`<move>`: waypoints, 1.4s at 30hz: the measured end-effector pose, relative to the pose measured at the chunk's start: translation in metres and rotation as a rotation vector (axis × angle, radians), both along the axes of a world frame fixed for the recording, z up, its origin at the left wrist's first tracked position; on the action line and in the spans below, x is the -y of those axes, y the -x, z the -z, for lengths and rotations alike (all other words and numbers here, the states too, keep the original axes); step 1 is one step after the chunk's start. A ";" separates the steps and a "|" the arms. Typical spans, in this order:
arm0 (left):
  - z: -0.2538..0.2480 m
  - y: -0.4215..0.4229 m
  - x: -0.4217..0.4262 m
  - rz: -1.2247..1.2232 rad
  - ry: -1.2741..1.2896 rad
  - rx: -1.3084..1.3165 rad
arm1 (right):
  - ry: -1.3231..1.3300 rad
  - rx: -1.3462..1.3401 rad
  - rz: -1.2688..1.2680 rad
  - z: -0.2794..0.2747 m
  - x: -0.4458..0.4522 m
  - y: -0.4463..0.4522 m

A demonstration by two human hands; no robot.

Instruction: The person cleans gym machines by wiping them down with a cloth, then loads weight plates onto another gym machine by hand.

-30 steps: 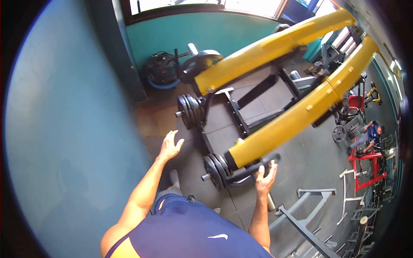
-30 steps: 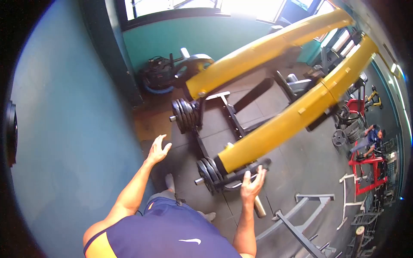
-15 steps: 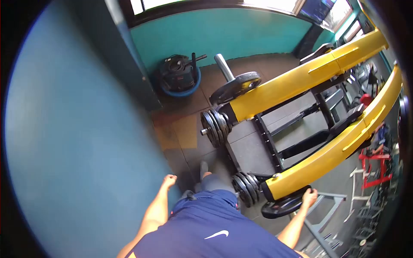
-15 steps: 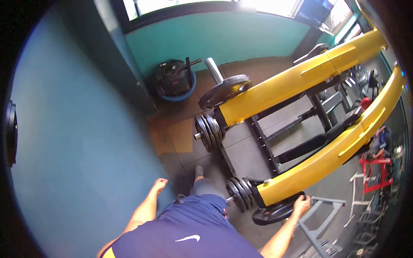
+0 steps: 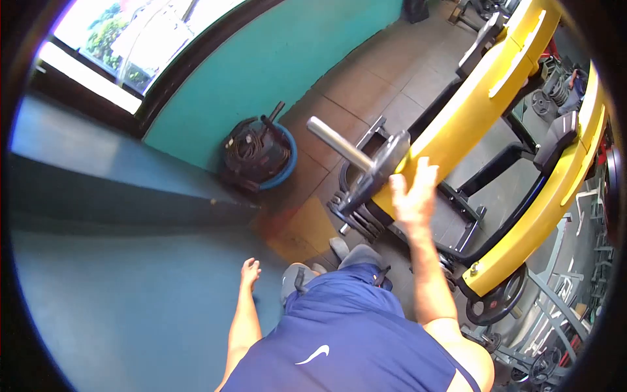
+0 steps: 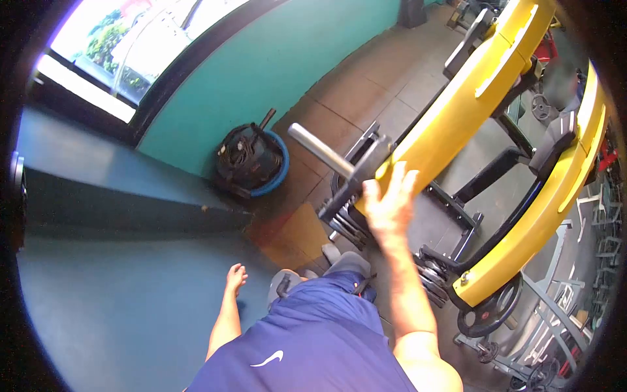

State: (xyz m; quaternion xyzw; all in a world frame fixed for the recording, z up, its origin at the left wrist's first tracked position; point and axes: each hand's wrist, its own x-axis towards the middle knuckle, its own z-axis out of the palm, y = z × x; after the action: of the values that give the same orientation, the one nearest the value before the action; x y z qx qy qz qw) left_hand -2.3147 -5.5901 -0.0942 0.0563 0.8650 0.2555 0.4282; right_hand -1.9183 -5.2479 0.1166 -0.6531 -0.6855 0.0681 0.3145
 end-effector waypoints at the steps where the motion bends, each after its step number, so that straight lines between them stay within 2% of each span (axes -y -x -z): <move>1: 0.002 0.025 -0.013 -0.044 -0.013 0.018 | 0.008 0.116 0.058 0.010 -0.005 0.039; 2: 0.003 0.047 -0.023 -0.090 -0.024 0.035 | 0.018 0.229 0.114 0.015 -0.012 0.067; 4: 0.010 0.081 -0.046 -0.088 -0.059 0.055 | 0.275 -0.090 0.253 0.006 -0.032 0.092; 5: 0.012 0.095 -0.059 -0.037 -0.055 0.064 | 0.159 -0.034 0.226 0.010 -0.037 0.090; 6: 0.007 0.104 -0.075 0.001 -0.066 0.092 | 0.219 -0.116 0.210 0.008 -0.045 0.084; 8: 0.027 0.139 -0.092 0.127 -0.102 0.163 | 0.148 -0.097 0.143 0.019 -0.068 0.069; 9: 0.016 0.147 -0.115 0.255 -0.016 0.120 | 0.273 -0.048 0.182 0.020 -0.085 0.061; 10: 0.049 0.172 -0.122 0.391 -0.013 0.097 | 0.398 -0.002 0.228 0.016 -0.100 0.056; 11: 0.055 0.186 -0.145 0.496 0.003 0.093 | 0.356 0.021 0.346 0.000 -0.107 0.069; 12: 0.059 0.200 -0.168 0.605 0.026 0.086 | 0.199 0.089 0.428 -0.008 -0.113 0.078; 14: 0.071 0.230 -0.231 0.831 -0.049 0.023 | -0.028 0.226 0.412 -0.019 -0.105 0.096; 15: 0.076 0.242 -0.260 0.937 -0.080 -0.006 | 0.050 0.125 0.462 -0.027 -0.098 0.106; 16: 0.071 0.248 -0.296 0.904 -0.152 0.062 | 0.069 0.229 0.457 -0.019 -0.089 0.108; 18: 0.019 0.232 -0.376 0.842 -0.202 0.202 | 0.141 0.350 0.601 -0.013 -0.069 0.126; 20: 0.005 0.220 -0.450 0.991 -0.231 0.248 | 0.192 0.293 0.676 -0.001 -0.056 0.133; 21: -0.010 0.207 -0.484 1.050 -0.249 0.260 | 0.202 0.151 0.677 0.005 -0.053 0.133; 24: -0.033 0.175 -0.572 1.192 -0.291 0.304 | 0.241 0.070 0.859 -0.007 -0.079 0.139; 26: -0.050 0.153 -0.620 1.272 -0.324 0.308 | 0.196 -0.028 0.893 -0.002 -0.087 0.131; 28: -0.082 0.122 -0.659 1.382 -0.371 0.334 | 0.114 0.170 0.867 -0.003 -0.093 0.128; 30: -0.106 0.095 -0.689 1.516 -0.383 0.356 | 0.191 -0.011 0.886 -0.015 -0.101 0.127; 31: -0.113 0.080 -0.701 1.562 -0.362 0.372 | 0.195 0.057 0.864 -0.018 -0.103 0.124; 32: -0.119 0.068 -0.713 1.609 -0.341 0.384 | 0.175 0.133 0.858 -0.014 -0.104 0.122; 34: -0.129 0.041 -0.737 1.731 -0.288 0.401 | 0.265 -0.055 0.945 -0.025 -0.111 0.127; 36: -0.119 0.017 -0.765 1.974 -0.408 0.392 | 0.225 -0.066 0.975 -0.024 -0.112 0.130; 37: -0.117 0.004 -0.779 1.988 -0.292 0.493 | 0.214 -0.036 0.986 -0.024 -0.114 0.131; 38: -0.111 -0.007 -0.795 2.047 -0.288 0.493 | 0.207 -0.001 0.994 -0.025 -0.115 0.132; 40: -0.090 -0.031 -0.835 2.145 -0.274 0.436 | 0.318 -0.165 1.030 -0.024 -0.121 0.132; 42: -0.088 -0.052 -0.880 2.147 -0.346 0.462 | 0.447 -0.011 1.128 -0.029 -0.144 0.141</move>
State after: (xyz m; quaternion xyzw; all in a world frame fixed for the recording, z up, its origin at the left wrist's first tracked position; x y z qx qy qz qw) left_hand -2.2624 -4.7104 -0.0064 0.7859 0.2191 -0.1263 0.5643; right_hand -2.0596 -5.1034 0.1453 -0.9656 -0.2012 0.0366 0.1606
